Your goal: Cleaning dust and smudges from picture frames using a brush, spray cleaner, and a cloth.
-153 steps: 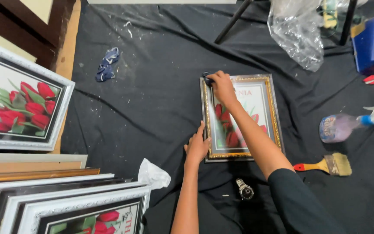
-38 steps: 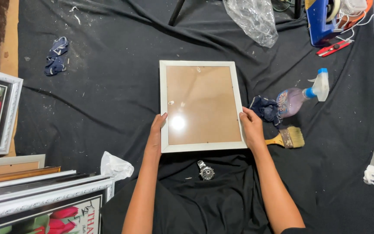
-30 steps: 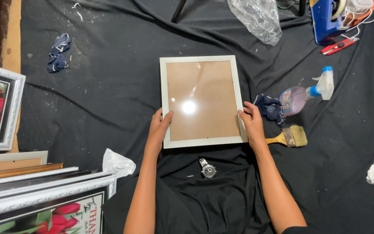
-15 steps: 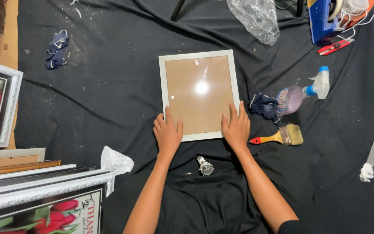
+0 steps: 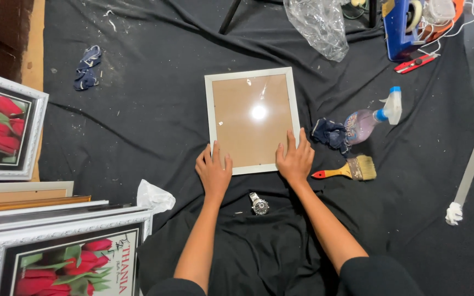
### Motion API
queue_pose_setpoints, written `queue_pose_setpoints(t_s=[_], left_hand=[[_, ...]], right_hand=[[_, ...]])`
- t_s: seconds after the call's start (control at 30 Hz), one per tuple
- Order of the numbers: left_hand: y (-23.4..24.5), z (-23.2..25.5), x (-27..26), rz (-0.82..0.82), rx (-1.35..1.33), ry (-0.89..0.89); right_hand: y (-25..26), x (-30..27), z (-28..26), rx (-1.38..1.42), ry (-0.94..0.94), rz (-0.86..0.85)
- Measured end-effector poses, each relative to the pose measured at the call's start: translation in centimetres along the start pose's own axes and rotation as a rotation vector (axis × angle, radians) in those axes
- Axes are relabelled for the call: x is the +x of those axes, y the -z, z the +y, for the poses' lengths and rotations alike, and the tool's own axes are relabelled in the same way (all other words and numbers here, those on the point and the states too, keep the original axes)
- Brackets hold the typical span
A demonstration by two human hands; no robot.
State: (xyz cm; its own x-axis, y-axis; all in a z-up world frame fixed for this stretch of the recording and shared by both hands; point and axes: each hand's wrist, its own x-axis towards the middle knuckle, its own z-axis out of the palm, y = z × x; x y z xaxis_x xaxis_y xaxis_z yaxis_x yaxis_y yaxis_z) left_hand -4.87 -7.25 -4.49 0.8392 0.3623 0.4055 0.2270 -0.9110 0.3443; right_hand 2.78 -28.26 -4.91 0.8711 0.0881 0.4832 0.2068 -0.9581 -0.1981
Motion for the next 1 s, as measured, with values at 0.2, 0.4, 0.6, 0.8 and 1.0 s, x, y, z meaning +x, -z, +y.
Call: queue_pose_setpoints(t_s=[0.2,0.4,0.6,0.8,1.0], left_hand=[[0.3,1.0,-7.5,-0.089,0.194,0.213],[1.6,1.9,-6.7,-0.089,0.238,0.197],[0.9,1.9,-6.5,-0.035,0.284,0.169],[1.5,2.1,-6.3,-0.035,0.323,0.16],[1.1,2.1,-6.0,-0.022,0.328,0.103]], right_hand=[[-0.5,-0.2,0.3,0.021,-0.04,-0.038],[-4.7,-2.4,8.5,0.682,-0.752,-0.08],[3.6,4.0,17.7,0.589,-0.736,0.184],[5.0,8.8,17.7,0.696,-0.527,0.142],[4.6,7.7,19.2,0.546,-0.564,0.009]])
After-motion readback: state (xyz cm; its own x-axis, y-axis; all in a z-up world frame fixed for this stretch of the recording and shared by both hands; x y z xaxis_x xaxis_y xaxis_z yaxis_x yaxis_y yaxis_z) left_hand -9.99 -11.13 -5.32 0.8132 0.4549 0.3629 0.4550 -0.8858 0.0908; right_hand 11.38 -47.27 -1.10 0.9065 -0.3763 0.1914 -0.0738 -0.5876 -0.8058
